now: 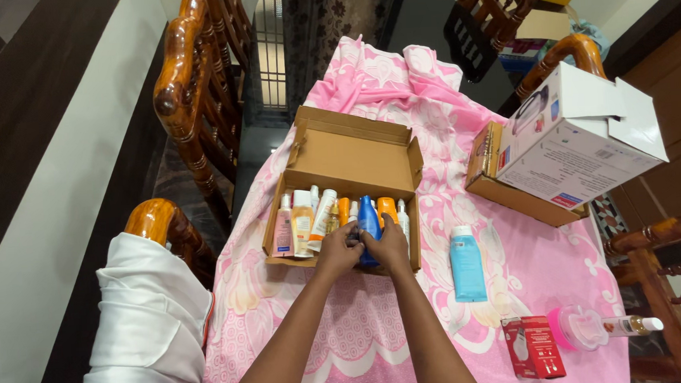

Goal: The person packs various personal care items into a cardboard box. They place bottles, tubes, and small boxes into the container, arranging them to fit. The person then closes the box flaps.

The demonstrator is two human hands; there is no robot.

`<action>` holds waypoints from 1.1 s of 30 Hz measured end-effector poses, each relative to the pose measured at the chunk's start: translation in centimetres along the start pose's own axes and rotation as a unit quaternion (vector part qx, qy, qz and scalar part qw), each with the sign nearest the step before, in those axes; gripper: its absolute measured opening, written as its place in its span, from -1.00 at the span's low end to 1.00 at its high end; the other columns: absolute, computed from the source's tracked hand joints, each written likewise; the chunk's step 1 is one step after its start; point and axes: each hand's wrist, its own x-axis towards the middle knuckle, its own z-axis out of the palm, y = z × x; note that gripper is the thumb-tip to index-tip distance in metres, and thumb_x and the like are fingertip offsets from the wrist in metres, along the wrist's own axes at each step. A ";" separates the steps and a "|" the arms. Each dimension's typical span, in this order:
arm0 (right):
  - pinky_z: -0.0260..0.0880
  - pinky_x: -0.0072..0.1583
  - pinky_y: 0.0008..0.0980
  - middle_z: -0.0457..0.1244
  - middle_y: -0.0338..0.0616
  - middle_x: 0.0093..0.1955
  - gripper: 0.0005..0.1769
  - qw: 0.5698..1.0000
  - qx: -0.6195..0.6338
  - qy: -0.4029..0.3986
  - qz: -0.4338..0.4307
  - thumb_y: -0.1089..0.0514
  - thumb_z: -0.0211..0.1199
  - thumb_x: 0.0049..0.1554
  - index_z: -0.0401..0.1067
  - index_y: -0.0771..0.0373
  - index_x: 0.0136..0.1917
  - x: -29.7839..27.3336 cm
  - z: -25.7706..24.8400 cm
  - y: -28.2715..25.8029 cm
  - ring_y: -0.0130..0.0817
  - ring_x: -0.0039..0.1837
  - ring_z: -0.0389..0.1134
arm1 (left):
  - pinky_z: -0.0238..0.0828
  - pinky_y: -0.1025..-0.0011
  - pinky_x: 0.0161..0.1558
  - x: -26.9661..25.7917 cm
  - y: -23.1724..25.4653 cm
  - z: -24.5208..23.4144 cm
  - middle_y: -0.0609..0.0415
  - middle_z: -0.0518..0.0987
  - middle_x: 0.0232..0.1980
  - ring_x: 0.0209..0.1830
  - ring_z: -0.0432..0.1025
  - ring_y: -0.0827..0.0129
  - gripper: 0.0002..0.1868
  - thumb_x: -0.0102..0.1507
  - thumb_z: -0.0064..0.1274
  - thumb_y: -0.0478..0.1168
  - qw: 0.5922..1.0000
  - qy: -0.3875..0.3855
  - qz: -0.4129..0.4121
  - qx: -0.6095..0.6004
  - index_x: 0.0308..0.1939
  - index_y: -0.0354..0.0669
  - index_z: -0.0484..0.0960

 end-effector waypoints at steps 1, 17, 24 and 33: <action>0.43 0.11 0.00 0.35 0.33 0.09 -0.04 1.000 -0.011 0.009 -0.008 -0.22 0.45 -0.05 0.23 0.30 0.45 -0.3 0.1 -0.3 0.21 0.11 0.42 | 0.59 0.42 -0.09 0.0 -0.3 -0.2 -0.03 0.72 -0.03 -0.16 0.67 0.39 -0.35 0.10 0.21 -0.31 1.000 0.007 -0.006 -0.003 0.31 -0.21 0.51; 0.34 0.21 0.07 0.29 0.34 0.20 -0.33 0.998 0.034 0.029 -0.039 -0.18 0.18 0.25 0.20 0.25 0.46 -2.5 -1.3 -3.2 0.27 0.21 0.34 | 0.58 0.32 -0.05 -0.3 1.0 -2.4 -0.13 0.65 0.08 -0.11 0.61 0.23 -0.47 0.13 0.25 -0.26 0.996 0.045 0.053 0.062 0.21 -0.21 0.60; 0.37 0.12 -0.04 0.39 0.13 -0.01 -0.60 0.989 0.070 0.130 -0.021 -0.04 0.11 0.29 0.41 0.26 0.24 -1.1 -3.7 0.5 0.07 0.05 0.42 | 0.58 0.32 -0.01 0.4 1.5 -3.7 -0.06 0.68 0.08 -0.09 0.62 0.27 -0.51 0.16 0.18 -0.28 0.995 0.062 0.043 0.059 0.20 -0.15 0.62; 0.30 0.28 0.00 0.27 0.11 0.26 -0.31 0.954 -0.218 0.163 0.126 -0.07 0.41 -0.03 0.39 0.19 0.32 -2.4 -7.4 10.6 0.09 0.32 0.26 | 0.44 0.22 0.18 -0.2 4.0 -0.7 -0.09 0.63 0.12 0.11 0.52 0.03 -0.53 0.13 0.20 -0.23 0.988 0.051 0.109 0.097 0.15 -0.13 0.64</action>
